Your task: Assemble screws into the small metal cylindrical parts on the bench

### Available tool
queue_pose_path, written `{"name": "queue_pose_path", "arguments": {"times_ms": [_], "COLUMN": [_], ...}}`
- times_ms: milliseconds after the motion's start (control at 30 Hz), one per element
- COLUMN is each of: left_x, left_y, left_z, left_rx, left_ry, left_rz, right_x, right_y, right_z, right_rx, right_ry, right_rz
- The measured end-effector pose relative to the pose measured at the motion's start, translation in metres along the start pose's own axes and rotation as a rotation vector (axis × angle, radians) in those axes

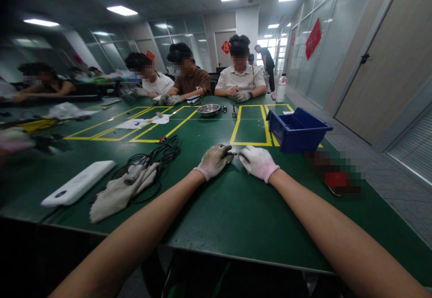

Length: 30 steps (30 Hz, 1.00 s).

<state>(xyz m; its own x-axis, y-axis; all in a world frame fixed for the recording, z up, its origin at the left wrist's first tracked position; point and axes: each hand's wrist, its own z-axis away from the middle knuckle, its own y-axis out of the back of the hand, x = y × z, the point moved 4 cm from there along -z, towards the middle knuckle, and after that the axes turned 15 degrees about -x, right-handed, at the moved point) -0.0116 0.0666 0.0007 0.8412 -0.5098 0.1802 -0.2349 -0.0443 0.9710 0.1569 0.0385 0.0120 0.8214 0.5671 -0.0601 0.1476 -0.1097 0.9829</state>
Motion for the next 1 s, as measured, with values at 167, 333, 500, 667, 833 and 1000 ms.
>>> {"name": "queue_pose_path", "arguments": {"times_ms": [167,333,500,667,833,1000], "left_x": [-0.0028,-0.0045,-0.0043,-0.0026,-0.0022,-0.0014], "left_y": [-0.0021,-0.0026,-0.0012,-0.0002,-0.0015,-0.0012], "left_z": [-0.0012,-0.0012,-0.0008,-0.0003,-0.0006,-0.0007], "left_rx": [-0.011,-0.001,-0.01,-0.022,-0.026,-0.034], "left_ry": [0.001,-0.02,-0.06,-0.065,-0.065,-0.079], "left_rz": [-0.005,0.009,0.049,0.062,0.076,0.084], "right_x": [0.0005,0.0006,-0.0007,-0.0018,-0.002,-0.0022], "right_y": [-0.0003,-0.0001,0.0008,0.0016,0.0012,0.0001], "right_z": [0.0008,0.0013,0.0018,0.0012,-0.0004,-0.0006], "right_rx": [0.053,0.062,0.047,0.013,-0.033,-0.053], "right_ry": [0.016,0.026,0.041,0.026,0.005,0.005], "right_rz": [-0.005,-0.017,-0.006,0.027,0.057,0.073]}}
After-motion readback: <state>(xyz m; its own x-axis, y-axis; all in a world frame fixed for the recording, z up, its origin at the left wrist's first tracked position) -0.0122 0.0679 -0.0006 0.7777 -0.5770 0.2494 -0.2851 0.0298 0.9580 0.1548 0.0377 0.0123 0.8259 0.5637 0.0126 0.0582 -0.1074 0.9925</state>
